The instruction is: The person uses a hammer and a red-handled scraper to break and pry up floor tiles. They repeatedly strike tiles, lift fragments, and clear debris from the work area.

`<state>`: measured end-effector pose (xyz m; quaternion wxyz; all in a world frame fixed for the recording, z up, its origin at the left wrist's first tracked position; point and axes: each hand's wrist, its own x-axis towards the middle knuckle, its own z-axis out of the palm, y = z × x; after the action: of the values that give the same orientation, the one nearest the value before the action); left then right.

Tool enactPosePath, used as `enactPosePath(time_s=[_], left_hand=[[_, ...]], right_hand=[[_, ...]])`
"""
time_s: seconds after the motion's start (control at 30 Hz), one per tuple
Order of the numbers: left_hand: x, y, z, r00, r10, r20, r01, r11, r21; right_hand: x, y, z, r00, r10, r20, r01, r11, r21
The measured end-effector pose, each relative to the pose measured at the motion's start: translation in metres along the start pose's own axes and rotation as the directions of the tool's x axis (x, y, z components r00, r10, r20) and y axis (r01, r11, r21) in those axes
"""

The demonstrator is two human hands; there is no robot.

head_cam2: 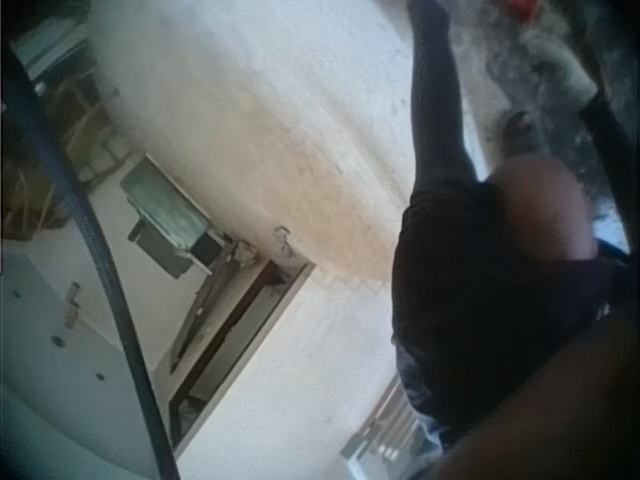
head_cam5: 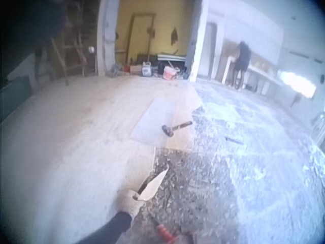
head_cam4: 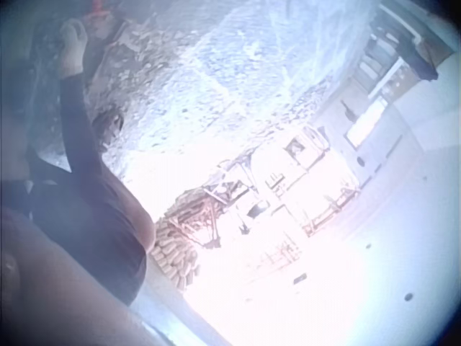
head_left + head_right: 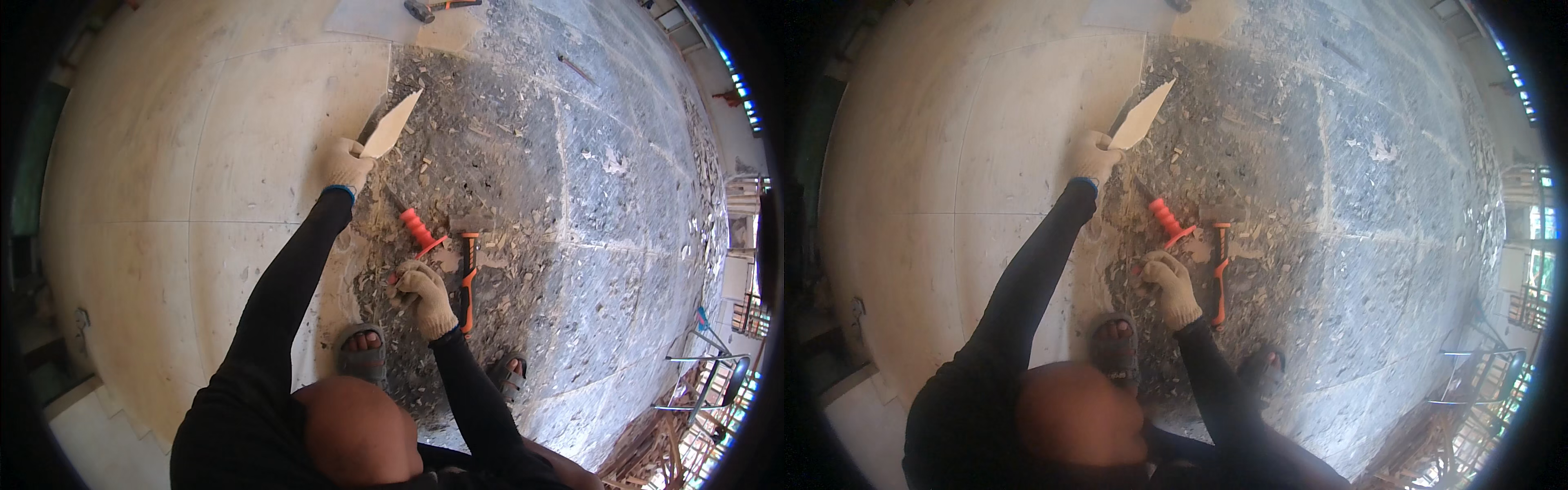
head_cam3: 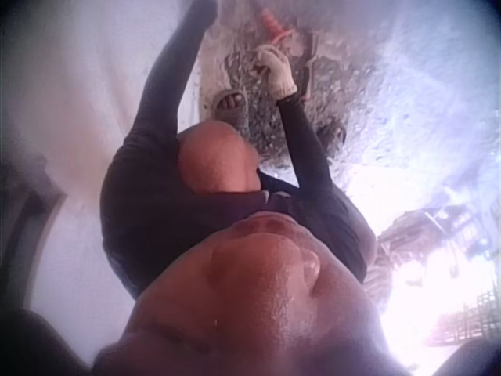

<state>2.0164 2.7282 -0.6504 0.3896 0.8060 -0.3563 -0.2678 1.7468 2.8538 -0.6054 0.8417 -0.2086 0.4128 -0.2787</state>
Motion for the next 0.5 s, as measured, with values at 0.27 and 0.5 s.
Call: enactPosePath(time_s=[0.27, 0.5], left_hand=[[-0.025, -0.002, -0.005, 0.888, -0.103, 0.449, 0.393, 0.679, -0.620], [-0.138, -0.001, -0.031, 0.684, 0.005, 0.729, 0.675, 0.376, -0.635]], right_hand=[[0.005, -0.027, 0.019, 0.969, -0.106, -0.223, 0.130, 0.987, 0.095], [0.016, -0.046, 0.011, 0.926, -0.223, -0.304, 0.232, 0.973, -0.008]])
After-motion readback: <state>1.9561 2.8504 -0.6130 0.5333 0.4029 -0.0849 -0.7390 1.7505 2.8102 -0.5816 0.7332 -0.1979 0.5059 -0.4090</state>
